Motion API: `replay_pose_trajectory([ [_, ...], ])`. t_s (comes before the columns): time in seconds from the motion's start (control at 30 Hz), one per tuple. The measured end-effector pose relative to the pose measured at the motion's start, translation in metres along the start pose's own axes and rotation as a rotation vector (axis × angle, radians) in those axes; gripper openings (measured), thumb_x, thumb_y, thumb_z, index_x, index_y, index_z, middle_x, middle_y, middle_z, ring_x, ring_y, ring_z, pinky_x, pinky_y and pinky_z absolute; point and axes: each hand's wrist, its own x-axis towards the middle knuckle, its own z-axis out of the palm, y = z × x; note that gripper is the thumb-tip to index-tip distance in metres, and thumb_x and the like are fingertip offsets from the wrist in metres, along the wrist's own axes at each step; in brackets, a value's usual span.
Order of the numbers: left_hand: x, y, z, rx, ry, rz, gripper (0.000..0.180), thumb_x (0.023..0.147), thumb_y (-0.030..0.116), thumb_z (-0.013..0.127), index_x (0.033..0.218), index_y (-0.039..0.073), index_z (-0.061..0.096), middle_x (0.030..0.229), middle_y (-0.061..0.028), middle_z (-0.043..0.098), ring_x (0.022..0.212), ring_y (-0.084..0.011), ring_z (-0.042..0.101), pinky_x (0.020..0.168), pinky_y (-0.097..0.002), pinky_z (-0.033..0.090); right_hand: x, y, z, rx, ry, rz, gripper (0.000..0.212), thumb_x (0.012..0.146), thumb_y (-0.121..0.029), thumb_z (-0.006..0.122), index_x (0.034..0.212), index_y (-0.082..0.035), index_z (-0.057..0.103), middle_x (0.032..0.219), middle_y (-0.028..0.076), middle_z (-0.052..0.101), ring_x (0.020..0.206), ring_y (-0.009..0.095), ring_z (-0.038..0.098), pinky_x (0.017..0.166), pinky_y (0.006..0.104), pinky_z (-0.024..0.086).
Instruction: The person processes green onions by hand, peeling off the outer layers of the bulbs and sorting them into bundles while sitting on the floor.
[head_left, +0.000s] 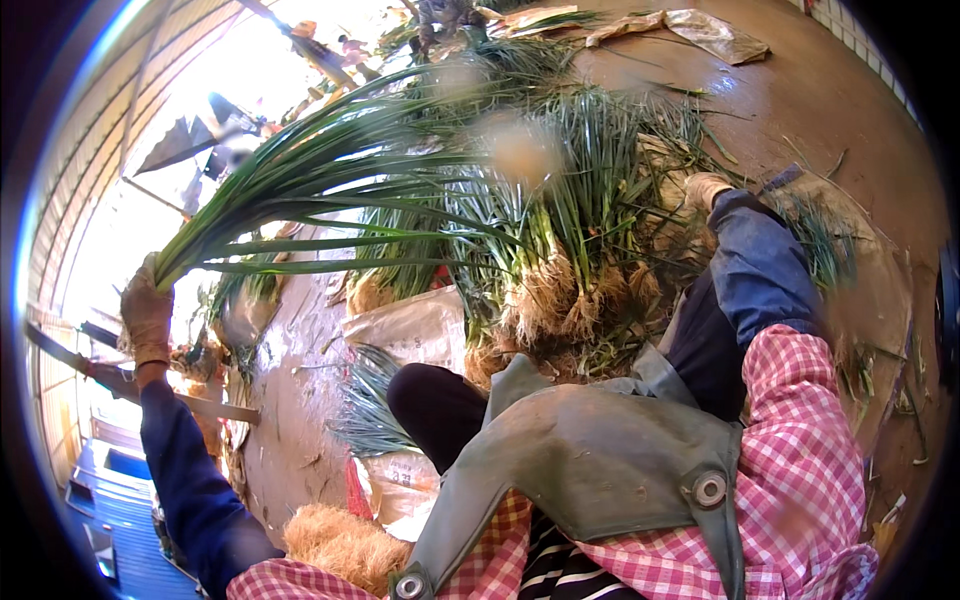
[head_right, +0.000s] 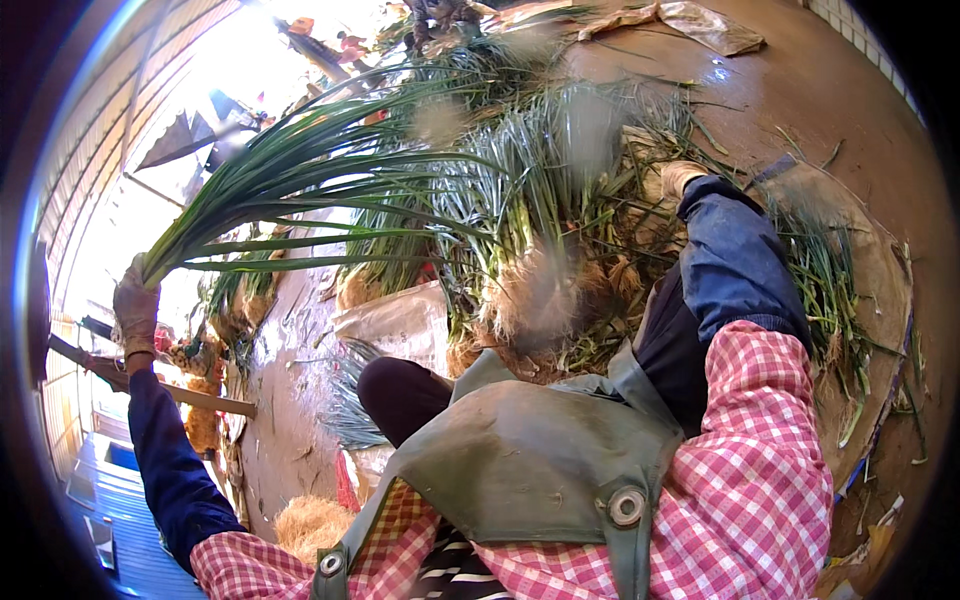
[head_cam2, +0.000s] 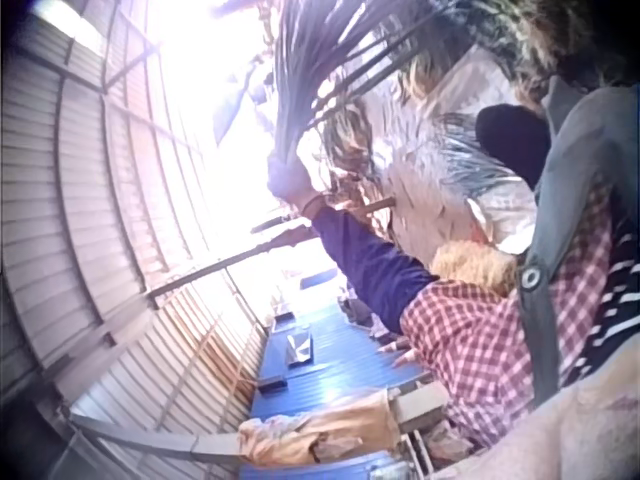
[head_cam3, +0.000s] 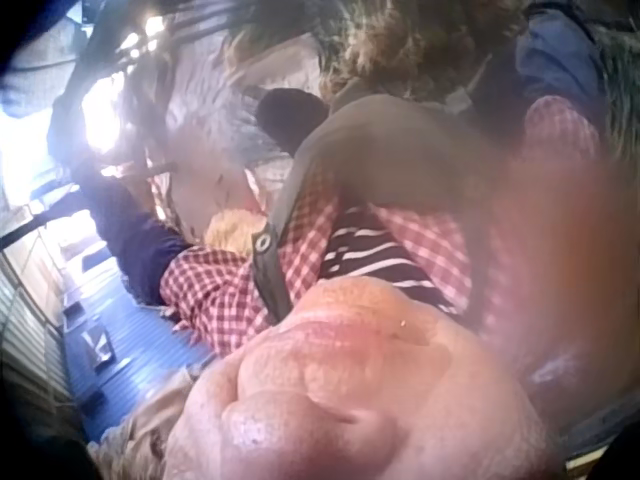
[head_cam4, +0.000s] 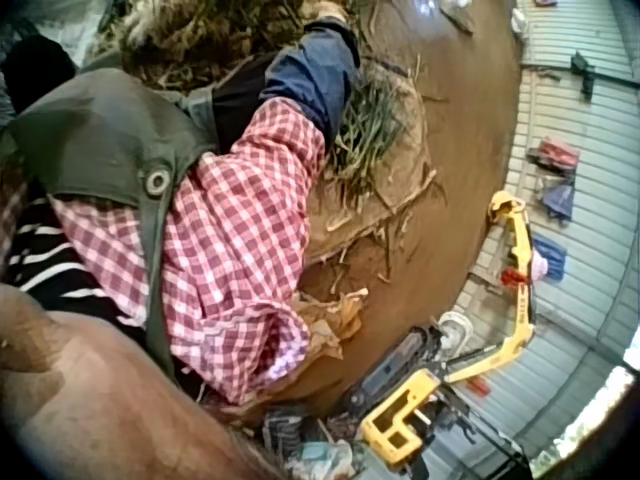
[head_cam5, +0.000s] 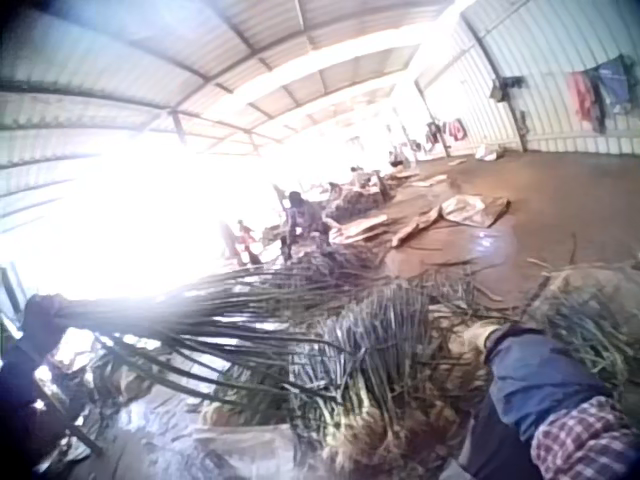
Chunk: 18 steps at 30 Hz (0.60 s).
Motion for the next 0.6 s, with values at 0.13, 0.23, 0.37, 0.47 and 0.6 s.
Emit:
replay_pose_trajectory([
  [0.13,-0.006,0.003,0.004,-0.051,0.043,-0.017,0.035,0.078,0.024,0.061,0.111,0.01,0.056,0.092,-0.0131,0.064,0.082,-0.0316,0.062,0.071,-0.0387,0.051,0.033,-0.008,-0.026,-0.29,0.245,-0.819,0.011,0.076,-0.018,0.058,0.079,-0.009,0.064,0.076,0.007,0.063,0.077,0.026,0.06,0.071,0.037,0.046],
  [0.23,-0.006,-0.002,0.016,0.023,0.092,0.067,0.036,0.078,0.024,0.061,0.11,0.009,0.055,0.088,-0.012,0.062,0.079,-0.0304,0.062,0.069,-0.0382,0.051,0.044,-0.074,-0.04,-0.128,-0.016,-0.519,0.022,0.078,-0.025,0.053,0.087,-0.008,0.064,0.087,0.011,0.063,0.083,0.027,0.06,0.072,0.0363,0.047],
  [0.37,-0.022,-0.012,0.016,0.066,0.003,0.068,0.041,0.079,0.026,0.06,0.115,0.008,0.054,0.09,-0.0142,0.061,0.082,-0.032,0.06,0.072,-0.0409,0.049,0.012,-0.149,-0.043,0.817,0.101,-0.544,0.055,0.079,-0.023,0.061,0.128,-0.005,0.045,0.127,0.015,0.05,0.117,0.026,0.048,0.098,0.0331,0.037],
  [0.47,-0.025,-0.029,0.028,0.045,0.029,0.088,0.041,0.078,0.023,0.06,0.114,0.007,0.053,0.09,-0.0137,0.061,0.083,-0.0319,0.059,0.073,-0.0412,0.048,0.009,-0.182,-0.041,0.808,0.244,-0.567,0.083,0.073,-0.027,0.072,0.139,-0.005,0.026,0.14,0.017,0.033,0.129,0.027,0.033,0.106,0.0323,0.027],
  [0.6,-0.029,-0.019,0.031,0.028,0.09,0.134,0.045,0.076,0.024,0.064,0.116,0.009,0.051,0.09,-0.0126,0.06,0.083,-0.0314,0.059,0.074,-0.0414,0.047,0.014,-0.199,-0.041,0.847,0.313,-0.396,0.088,0.069,-0.033,0.073,0.138,-0.004,0.027,0.136,0.019,0.038,0.125,0.031,0.038,0.104,0.0327,0.029],
])
